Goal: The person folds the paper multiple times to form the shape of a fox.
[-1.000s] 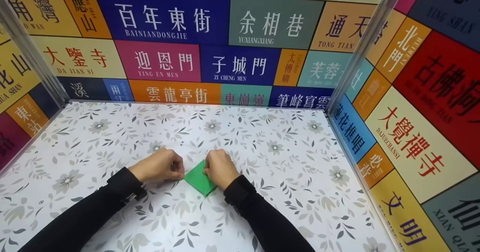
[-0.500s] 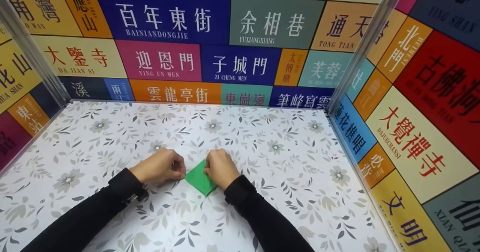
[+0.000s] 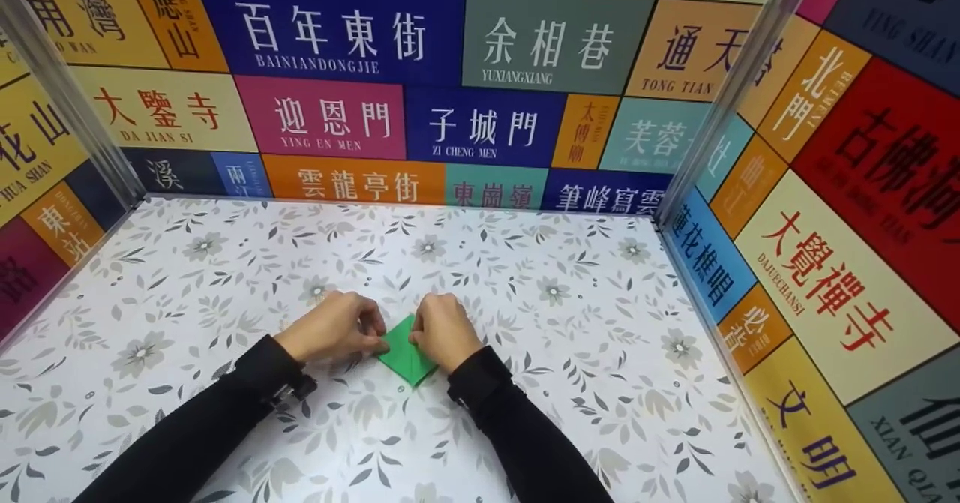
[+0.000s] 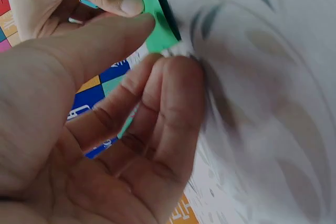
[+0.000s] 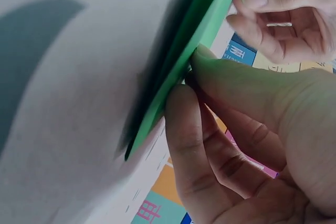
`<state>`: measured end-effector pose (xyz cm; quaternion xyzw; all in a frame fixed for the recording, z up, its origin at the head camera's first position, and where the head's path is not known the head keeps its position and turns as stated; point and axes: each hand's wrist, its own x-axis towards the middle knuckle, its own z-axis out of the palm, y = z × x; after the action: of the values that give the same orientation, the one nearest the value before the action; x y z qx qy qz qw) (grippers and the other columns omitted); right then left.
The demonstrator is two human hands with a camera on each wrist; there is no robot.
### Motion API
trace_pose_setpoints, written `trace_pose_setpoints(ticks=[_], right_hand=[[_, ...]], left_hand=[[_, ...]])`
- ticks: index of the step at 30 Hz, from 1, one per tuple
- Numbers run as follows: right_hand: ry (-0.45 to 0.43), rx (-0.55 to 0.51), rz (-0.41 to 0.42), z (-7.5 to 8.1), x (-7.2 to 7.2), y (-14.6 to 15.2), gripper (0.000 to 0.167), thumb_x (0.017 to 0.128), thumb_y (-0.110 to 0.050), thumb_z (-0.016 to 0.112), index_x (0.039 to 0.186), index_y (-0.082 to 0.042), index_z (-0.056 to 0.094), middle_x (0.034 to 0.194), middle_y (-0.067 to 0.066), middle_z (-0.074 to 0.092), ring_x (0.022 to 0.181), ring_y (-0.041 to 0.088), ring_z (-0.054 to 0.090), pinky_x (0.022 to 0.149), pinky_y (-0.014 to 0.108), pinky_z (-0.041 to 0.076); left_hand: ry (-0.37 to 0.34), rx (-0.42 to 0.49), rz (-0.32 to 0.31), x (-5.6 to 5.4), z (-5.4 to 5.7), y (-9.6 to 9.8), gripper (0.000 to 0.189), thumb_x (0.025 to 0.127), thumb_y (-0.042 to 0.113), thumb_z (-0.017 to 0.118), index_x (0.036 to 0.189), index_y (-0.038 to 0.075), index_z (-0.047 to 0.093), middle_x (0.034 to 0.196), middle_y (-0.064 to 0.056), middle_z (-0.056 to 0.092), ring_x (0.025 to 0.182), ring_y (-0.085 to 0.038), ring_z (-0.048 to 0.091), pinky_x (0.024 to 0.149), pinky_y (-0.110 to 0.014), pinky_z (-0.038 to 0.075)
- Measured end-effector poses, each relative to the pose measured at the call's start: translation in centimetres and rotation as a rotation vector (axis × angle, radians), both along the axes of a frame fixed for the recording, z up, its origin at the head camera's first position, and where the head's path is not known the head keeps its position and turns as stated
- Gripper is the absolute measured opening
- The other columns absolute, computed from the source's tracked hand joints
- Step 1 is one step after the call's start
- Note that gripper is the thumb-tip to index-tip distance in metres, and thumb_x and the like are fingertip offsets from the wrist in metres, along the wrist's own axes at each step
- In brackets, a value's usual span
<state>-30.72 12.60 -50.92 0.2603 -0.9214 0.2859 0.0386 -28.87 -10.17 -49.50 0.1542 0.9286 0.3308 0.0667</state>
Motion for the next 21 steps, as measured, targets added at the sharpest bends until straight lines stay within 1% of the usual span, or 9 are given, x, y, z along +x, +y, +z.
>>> trace_pose_setpoints(ticks=[2,5,7,9,12,16,21], right_hand=[[0.005,0.006,-0.007,-0.1,0.0,0.0,0.016,0.089,-0.001,0.097,0.078,-0.008,0.087,0.073,0.003,0.082,0.067,0.012,0.067,0.066,0.028,0.057],[0.007,0.007,-0.019,-0.2,0.0,-0.1,0.017,0.089,-0.002,0.097,0.077,-0.009,0.087,0.073,0.002,0.082,0.067,0.011,0.066,0.065,0.028,0.056],[0.008,0.008,-0.025,-0.3,0.0,-0.2,0.017,0.089,-0.002,0.097,0.078,-0.01,0.087,0.073,0.002,0.082,0.067,0.012,0.066,0.066,0.029,0.057],[0.005,0.005,-0.025,-0.4,0.0,-0.2,0.016,0.089,-0.002,0.097,0.078,-0.01,0.087,0.073,0.001,0.082,0.068,0.012,0.067,0.068,0.03,0.058],[-0.006,0.002,-0.028,-0.4,0.1,-0.1,0.015,0.088,-0.001,0.097,0.079,-0.009,0.087,0.074,0.001,0.082,0.069,0.012,0.068,0.069,0.031,0.06],[-0.027,-0.01,-0.038,-0.2,0.1,0.0,0.015,0.087,-0.001,0.097,0.08,-0.009,0.087,0.076,0.002,0.083,0.07,0.013,0.07,0.07,0.032,0.062],[-0.037,-0.024,-0.049,-0.1,-0.1,0.1,0.013,0.086,-0.004,0.1,0.088,-0.006,0.088,0.083,0.006,0.085,0.078,0.019,0.077,0.077,0.038,0.067]], left_hand=[[0.013,-0.021,0.022,-0.1,-0.1,0.6,0.026,0.084,0.019,0.105,0.093,0.008,0.083,0.082,-0.001,0.079,0.074,-0.017,0.069,0.076,-0.034,0.062],[0.039,-0.048,0.048,-0.1,-0.2,1.4,0.032,0.079,0.018,0.107,0.096,0.003,0.083,0.086,-0.006,0.081,0.079,-0.022,0.072,0.082,-0.04,0.066],[0.054,-0.057,0.061,-0.1,-0.3,1.7,0.034,0.076,0.016,0.107,0.095,0.001,0.083,0.088,-0.009,0.083,0.081,-0.026,0.074,0.086,-0.044,0.069],[0.052,-0.06,0.07,-0.1,-0.4,1.9,0.033,0.075,0.014,0.107,0.094,0.001,0.084,0.09,-0.01,0.084,0.084,-0.029,0.076,0.088,-0.046,0.069],[0.045,-0.059,0.073,-0.1,-0.6,2.1,0.031,0.075,0.012,0.107,0.093,0.001,0.084,0.093,-0.011,0.085,0.087,-0.031,0.079,0.09,-0.047,0.07],[0.023,-0.07,0.078,-0.1,-0.5,2.3,0.031,0.076,0.012,0.107,0.094,0.002,0.084,0.099,-0.012,0.087,0.092,-0.031,0.081,0.092,-0.046,0.071],[-0.006,-0.076,0.1,-0.2,-0.5,2.3,0.031,0.076,0.014,0.108,0.095,0.003,0.086,0.102,-0.012,0.087,0.093,-0.029,0.081,0.093,-0.044,0.071]])
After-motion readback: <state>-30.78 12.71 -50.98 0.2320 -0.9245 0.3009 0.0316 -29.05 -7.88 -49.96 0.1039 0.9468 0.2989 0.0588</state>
